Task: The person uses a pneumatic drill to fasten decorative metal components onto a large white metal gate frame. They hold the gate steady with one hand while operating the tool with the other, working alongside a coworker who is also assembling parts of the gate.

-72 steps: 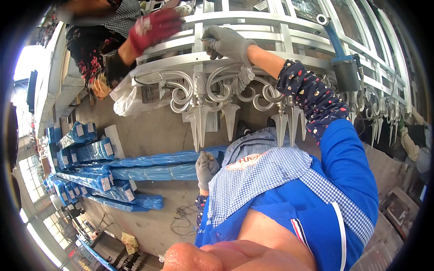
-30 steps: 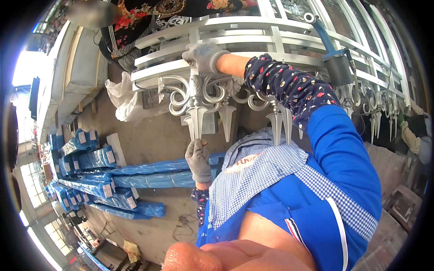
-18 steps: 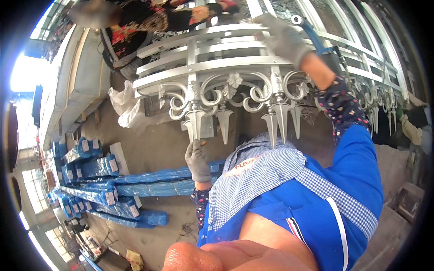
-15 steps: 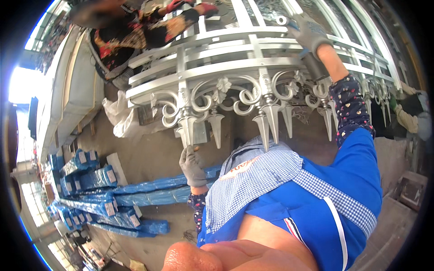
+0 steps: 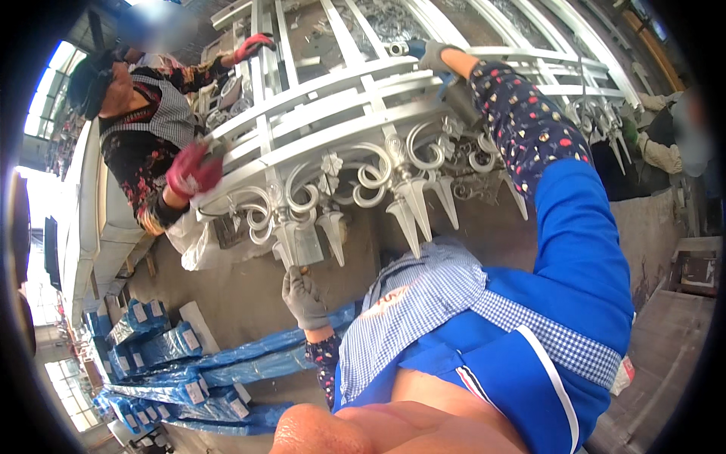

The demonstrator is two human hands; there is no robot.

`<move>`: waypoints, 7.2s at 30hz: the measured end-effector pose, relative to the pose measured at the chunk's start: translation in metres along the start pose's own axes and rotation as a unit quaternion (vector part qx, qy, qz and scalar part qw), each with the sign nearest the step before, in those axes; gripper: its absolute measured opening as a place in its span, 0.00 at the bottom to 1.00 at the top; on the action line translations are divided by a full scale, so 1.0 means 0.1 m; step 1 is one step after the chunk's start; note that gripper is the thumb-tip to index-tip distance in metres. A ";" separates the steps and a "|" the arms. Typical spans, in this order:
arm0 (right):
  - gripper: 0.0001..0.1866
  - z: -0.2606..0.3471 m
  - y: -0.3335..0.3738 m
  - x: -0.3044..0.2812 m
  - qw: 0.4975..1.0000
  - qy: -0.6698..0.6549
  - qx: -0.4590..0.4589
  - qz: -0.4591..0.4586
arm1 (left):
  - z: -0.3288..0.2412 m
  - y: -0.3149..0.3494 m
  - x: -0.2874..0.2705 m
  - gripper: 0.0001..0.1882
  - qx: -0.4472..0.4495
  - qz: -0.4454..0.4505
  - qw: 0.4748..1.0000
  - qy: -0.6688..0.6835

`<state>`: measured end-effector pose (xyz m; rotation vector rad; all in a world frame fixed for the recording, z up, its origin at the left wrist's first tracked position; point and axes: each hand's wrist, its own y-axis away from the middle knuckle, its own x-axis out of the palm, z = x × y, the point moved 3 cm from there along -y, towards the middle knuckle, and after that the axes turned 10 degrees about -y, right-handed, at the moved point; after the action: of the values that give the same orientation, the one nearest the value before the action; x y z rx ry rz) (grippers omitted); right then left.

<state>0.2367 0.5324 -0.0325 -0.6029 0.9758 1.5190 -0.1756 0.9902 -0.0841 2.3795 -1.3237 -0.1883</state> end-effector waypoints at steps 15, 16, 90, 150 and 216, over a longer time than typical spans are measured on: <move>0.30 0.57 3.33 -0.47 0.929 -0.276 -0.205 0.141 | 0.11 -0.07 -0.16 0.12 0.110 0.061 0.992 -0.028; 0.27 0.57 3.44 -0.55 0.957 -0.091 -0.272 0.036 | 0.36 -0.16 -0.34 0.16 0.183 0.094 0.978 -0.044; 0.47 3.40 2.38 1.27 0.891 -0.223 -0.074 0.388 | 0.02 -0.06 -0.15 0.13 -0.016 0.084 0.995 -0.043; 0.41 3.38 2.23 1.34 0.873 -0.259 -0.053 0.410 | 0.05 -0.08 -0.16 0.14 0.035 0.068 0.994 -0.074; 0.47 2.34 2.45 0.82 0.845 -0.430 -0.016 0.318 | -1.35 -1.62 0.41 0.29 0.485 0.104 0.548 -0.673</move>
<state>0.0177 0.7792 0.0808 0.4562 0.4307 2.0958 0.0147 1.0697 -0.0249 2.6728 -2.9410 -2.0361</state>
